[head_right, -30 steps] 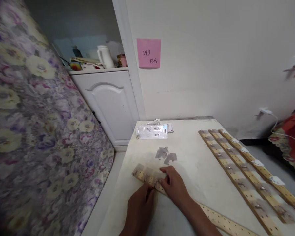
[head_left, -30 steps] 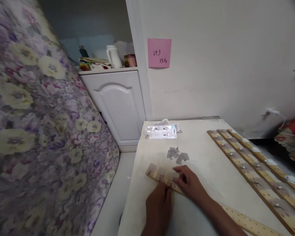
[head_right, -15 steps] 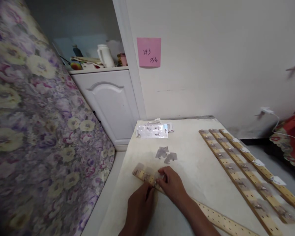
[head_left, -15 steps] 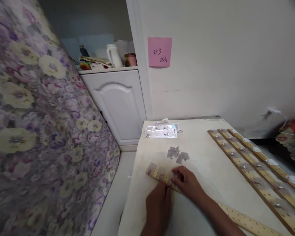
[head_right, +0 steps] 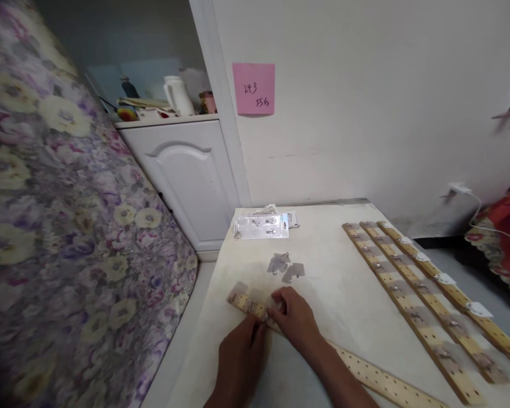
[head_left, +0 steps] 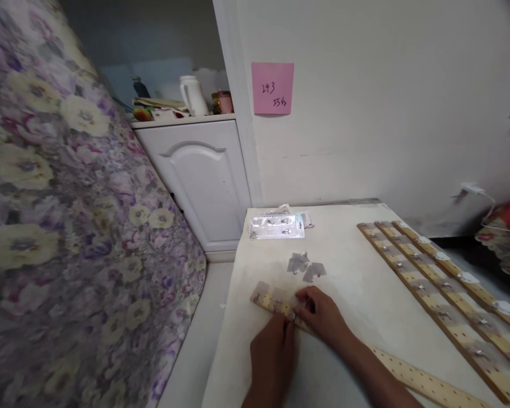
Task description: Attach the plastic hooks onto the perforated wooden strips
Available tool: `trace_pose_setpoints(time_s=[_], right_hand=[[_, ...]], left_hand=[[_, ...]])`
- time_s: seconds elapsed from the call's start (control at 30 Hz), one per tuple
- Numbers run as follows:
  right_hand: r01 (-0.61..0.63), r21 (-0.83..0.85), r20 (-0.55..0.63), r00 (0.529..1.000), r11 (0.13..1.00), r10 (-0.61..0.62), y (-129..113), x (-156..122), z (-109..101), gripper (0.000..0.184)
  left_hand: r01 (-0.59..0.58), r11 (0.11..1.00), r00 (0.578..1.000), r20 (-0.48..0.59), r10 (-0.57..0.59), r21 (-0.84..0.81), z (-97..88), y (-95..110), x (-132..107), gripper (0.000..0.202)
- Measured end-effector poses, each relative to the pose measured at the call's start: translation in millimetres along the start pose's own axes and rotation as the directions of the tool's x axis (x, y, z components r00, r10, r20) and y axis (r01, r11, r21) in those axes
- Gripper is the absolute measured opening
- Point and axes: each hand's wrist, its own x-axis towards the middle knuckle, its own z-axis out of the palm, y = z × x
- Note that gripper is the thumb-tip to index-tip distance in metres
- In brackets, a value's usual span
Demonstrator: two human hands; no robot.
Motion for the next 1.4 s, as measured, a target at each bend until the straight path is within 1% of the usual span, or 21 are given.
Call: trace_pose_setpoints(time_s=[0.13,0.27,0.47,0.6,0.77,0.87,0.93,1.0,1.07,1.13,1.2,1.27,1.33,1.4], right_hand=[[-0.058,-0.006,0.000,0.998,0.998,0.058,-3.6,1.3,-0.2,0.022],[-0.121,0.030,0.001,0.993,0.992,0.121,-4.1,4.3,1.3,0.022],[-0.163,0.079,0.010,0.987,0.983,0.163,1.8,11.0,5.3,0.021],[-0.157,0.089,0.010,0.988,0.984,0.157,3.3,11.6,6.1,0.023],[-0.135,0.069,-0.011,0.991,0.988,0.136,2.4,8.7,7.4,0.024],[-0.090,0.069,-0.014,0.996,0.994,0.091,2.9,6.3,6.1,0.025],[-0.049,0.103,-0.003,0.999,0.994,0.049,4.3,3.2,1.8,0.027],[-0.022,0.137,-0.003,1.000,0.990,0.023,7.3,-3.3,-6.2,0.028],[-0.013,0.117,-0.019,1.000,0.993,0.016,11.9,-14.8,-17.7,0.028],[-0.019,0.027,-0.014,1.000,0.999,0.019,18.0,-31.5,-31.0,0.027],[-0.004,-0.063,0.007,1.000,0.998,0.004,24.6,-50.8,-43.9,0.030],[0.017,-0.145,-0.005,1.000,0.989,-0.018,30.1,-68.5,-54.2,0.033],[0.013,-0.219,-0.015,1.000,0.976,-0.016,33.5,-81.2,-60.6,0.033],[0.000,-0.265,-0.013,1.000,0.964,-0.004,34.3,-87.6,-63.2,0.029]], left_hand=[[0.005,1.000,1.000,0.018,-0.005,0.010,-0.4,0.5,-0.3,0.019],[-0.008,1.000,1.000,0.016,0.009,-0.008,-1.6,0.9,-0.1,0.018],[-0.004,1.000,1.000,0.003,0.004,-0.001,-0.3,-0.1,-0.6,0.019],[-0.009,1.000,1.000,-0.009,0.009,0.015,1.4,-1.1,-1.2,0.020],[-0.021,0.999,1.000,-0.024,0.020,-0.034,0.1,-1.8,-1.7,0.019],[-0.042,0.995,0.999,-0.034,0.039,-0.087,-2.2,-2.1,-4.0,0.018],[-0.056,0.993,0.998,-0.039,0.052,-0.099,-3.7,-2.8,-6.0,0.018],[-0.049,0.995,0.998,-0.039,0.046,-0.082,-5.1,-3.9,-7.6,0.018],[-0.029,0.998,0.999,-0.036,0.027,-0.050,-6.5,-5.1,-8.3,0.018],[-0.011,1.000,1.000,-0.028,0.011,-0.014,-7.7,-5.9,-8.4,0.018],[-0.004,1.000,1.000,-0.023,0.004,0.022,-8.3,-6.3,-8.6,0.019],[-0.008,0.998,1.000,-0.026,0.009,0.055,-8.3,-6.3,-9.5,0.019],[-0.020,0.997,0.999,-0.034,0.023,0.069,-8.0,-6.2,-10.9,0.020],[-0.027,0.997,0.999,-0.031,0.029,0.068,-8.0,-6.1,-12.5,0.022]])
